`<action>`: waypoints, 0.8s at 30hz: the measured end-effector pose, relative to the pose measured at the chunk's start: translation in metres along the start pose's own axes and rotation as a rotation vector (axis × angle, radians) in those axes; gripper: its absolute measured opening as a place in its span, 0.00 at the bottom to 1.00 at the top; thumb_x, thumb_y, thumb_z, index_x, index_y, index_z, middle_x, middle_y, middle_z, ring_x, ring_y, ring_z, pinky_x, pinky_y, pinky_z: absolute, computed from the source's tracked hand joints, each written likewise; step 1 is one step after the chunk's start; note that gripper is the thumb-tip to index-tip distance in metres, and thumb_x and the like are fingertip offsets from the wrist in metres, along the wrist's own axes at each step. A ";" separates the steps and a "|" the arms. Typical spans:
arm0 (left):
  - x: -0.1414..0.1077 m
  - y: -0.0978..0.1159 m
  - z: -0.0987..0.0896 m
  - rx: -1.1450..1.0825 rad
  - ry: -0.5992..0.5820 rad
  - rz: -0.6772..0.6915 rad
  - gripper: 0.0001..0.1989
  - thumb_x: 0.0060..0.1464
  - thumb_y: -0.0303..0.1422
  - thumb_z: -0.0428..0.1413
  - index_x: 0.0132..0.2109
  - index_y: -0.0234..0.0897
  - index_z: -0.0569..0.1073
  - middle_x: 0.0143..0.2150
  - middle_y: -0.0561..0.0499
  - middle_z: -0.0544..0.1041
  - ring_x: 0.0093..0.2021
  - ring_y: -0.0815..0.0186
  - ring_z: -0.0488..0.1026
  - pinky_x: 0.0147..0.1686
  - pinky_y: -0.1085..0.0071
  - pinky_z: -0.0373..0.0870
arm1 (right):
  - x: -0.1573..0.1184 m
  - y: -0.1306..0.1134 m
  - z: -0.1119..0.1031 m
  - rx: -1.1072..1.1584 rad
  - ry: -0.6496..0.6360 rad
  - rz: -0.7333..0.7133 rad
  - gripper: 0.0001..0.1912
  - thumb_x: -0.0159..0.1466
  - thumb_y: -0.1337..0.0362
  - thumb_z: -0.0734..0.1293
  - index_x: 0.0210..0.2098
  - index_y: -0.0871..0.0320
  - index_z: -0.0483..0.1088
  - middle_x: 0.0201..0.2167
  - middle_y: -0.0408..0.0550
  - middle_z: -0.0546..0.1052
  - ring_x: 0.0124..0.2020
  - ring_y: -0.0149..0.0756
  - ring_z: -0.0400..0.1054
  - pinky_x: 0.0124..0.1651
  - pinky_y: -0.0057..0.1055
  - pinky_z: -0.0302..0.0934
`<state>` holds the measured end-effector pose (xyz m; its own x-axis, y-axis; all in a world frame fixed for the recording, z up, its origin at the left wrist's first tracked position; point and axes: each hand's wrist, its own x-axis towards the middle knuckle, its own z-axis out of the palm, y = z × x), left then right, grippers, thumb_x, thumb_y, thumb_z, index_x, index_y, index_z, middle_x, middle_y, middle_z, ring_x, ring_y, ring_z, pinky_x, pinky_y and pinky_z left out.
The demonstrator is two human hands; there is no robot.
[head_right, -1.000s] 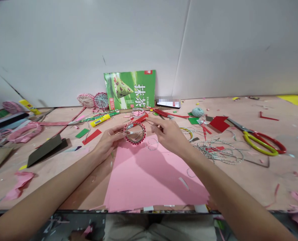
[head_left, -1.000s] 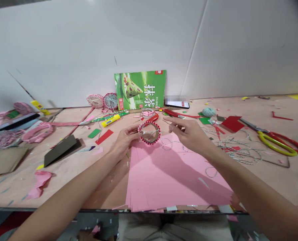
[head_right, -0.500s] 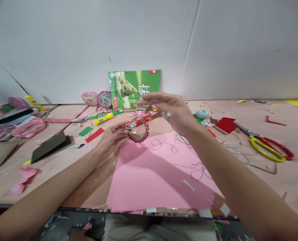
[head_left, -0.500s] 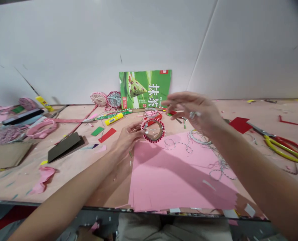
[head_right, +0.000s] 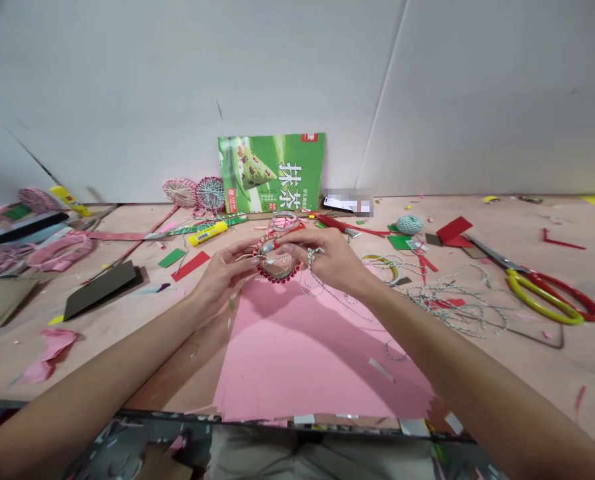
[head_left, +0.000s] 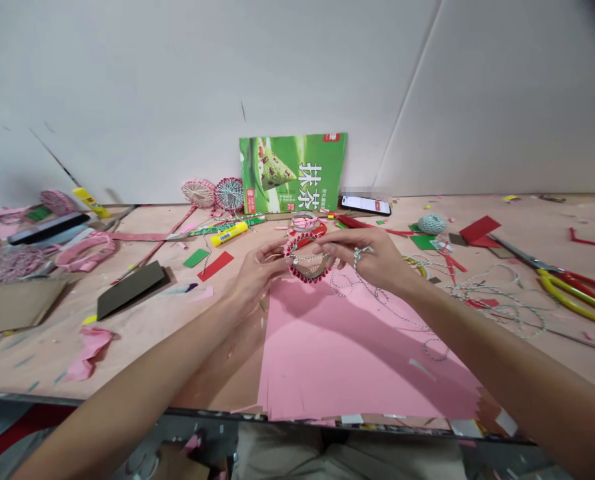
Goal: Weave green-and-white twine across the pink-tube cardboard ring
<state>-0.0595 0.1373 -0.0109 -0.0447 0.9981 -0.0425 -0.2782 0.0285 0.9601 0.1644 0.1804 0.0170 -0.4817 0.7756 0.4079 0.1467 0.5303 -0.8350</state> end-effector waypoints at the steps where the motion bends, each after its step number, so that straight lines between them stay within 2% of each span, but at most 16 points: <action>1: 0.000 -0.001 0.000 0.003 -0.005 -0.002 0.28 0.41 0.29 0.73 0.53 0.36 0.82 0.47 0.44 0.85 0.42 0.61 0.82 0.43 0.69 0.77 | 0.001 -0.001 0.000 0.002 0.020 -0.002 0.14 0.66 0.52 0.71 0.42 0.53 0.83 0.39 0.51 0.83 0.35 0.38 0.74 0.38 0.35 0.69; 5: 0.001 -0.002 0.000 0.015 -0.026 -0.010 0.27 0.41 0.29 0.73 0.52 0.35 0.83 0.44 0.44 0.86 0.40 0.61 0.82 0.42 0.69 0.76 | 0.004 -0.006 0.007 -0.006 0.024 -0.069 0.13 0.65 0.51 0.74 0.38 0.52 0.84 0.39 0.50 0.83 0.40 0.40 0.76 0.46 0.37 0.70; 9: 0.001 -0.002 0.001 0.019 -0.029 -0.011 0.26 0.42 0.29 0.73 0.52 0.35 0.83 0.43 0.44 0.86 0.40 0.61 0.82 0.42 0.70 0.76 | 0.006 -0.007 0.013 -0.034 0.010 -0.095 0.14 0.65 0.49 0.73 0.37 0.51 0.84 0.38 0.49 0.83 0.42 0.41 0.77 0.47 0.38 0.69; 12: 0.000 -0.001 0.001 0.019 -0.029 -0.014 0.26 0.44 0.29 0.72 0.53 0.33 0.82 0.46 0.42 0.86 0.41 0.60 0.82 0.42 0.68 0.77 | 0.007 -0.006 0.007 -0.025 0.078 -0.070 0.19 0.65 0.45 0.71 0.36 0.55 0.81 0.36 0.50 0.82 0.41 0.42 0.75 0.46 0.38 0.67; 16: -0.001 0.000 -0.001 -0.004 -0.003 0.004 0.25 0.45 0.29 0.71 0.53 0.33 0.82 0.51 0.42 0.84 0.42 0.60 0.82 0.43 0.67 0.79 | 0.003 0.004 -0.010 -0.001 0.184 -0.035 0.23 0.66 0.44 0.69 0.29 0.57 0.76 0.39 0.52 0.80 0.43 0.41 0.72 0.47 0.37 0.65; 18: -0.001 0.000 -0.001 -0.019 0.015 0.018 0.23 0.46 0.29 0.70 0.52 0.34 0.82 0.52 0.42 0.84 0.41 0.61 0.82 0.42 0.68 0.79 | -0.002 0.014 -0.015 0.012 0.285 0.074 0.20 0.65 0.47 0.69 0.29 0.57 0.74 0.34 0.50 0.77 0.35 0.36 0.69 0.40 0.34 0.62; 20: -0.002 0.000 -0.002 -0.030 0.022 0.023 0.22 0.45 0.28 0.70 0.51 0.34 0.83 0.52 0.43 0.84 0.40 0.62 0.82 0.41 0.70 0.80 | -0.008 0.025 -0.015 0.045 0.350 0.231 0.16 0.63 0.50 0.69 0.32 0.57 0.74 0.26 0.44 0.71 0.26 0.31 0.60 0.30 0.31 0.54; 22: -0.002 0.001 -0.002 -0.036 0.019 0.019 0.22 0.45 0.28 0.70 0.51 0.35 0.83 0.51 0.43 0.84 0.39 0.63 0.82 0.39 0.71 0.80 | -0.014 0.033 -0.010 0.075 0.342 0.354 0.15 0.61 0.51 0.69 0.34 0.58 0.74 0.21 0.40 0.65 0.21 0.28 0.52 0.26 0.29 0.46; 24: -0.001 0.001 -0.002 -0.037 0.013 0.017 0.23 0.45 0.27 0.70 0.51 0.35 0.82 0.52 0.44 0.84 0.39 0.63 0.82 0.38 0.71 0.80 | -0.018 0.036 -0.002 0.085 0.280 0.402 0.16 0.59 0.51 0.71 0.35 0.59 0.75 0.20 0.39 0.65 0.20 0.27 0.50 0.25 0.29 0.44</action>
<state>-0.0618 0.1360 -0.0106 -0.0620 0.9976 -0.0301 -0.3130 0.0092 0.9497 0.1798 0.1860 -0.0195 -0.1486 0.9815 0.1210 0.1969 0.1493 -0.9690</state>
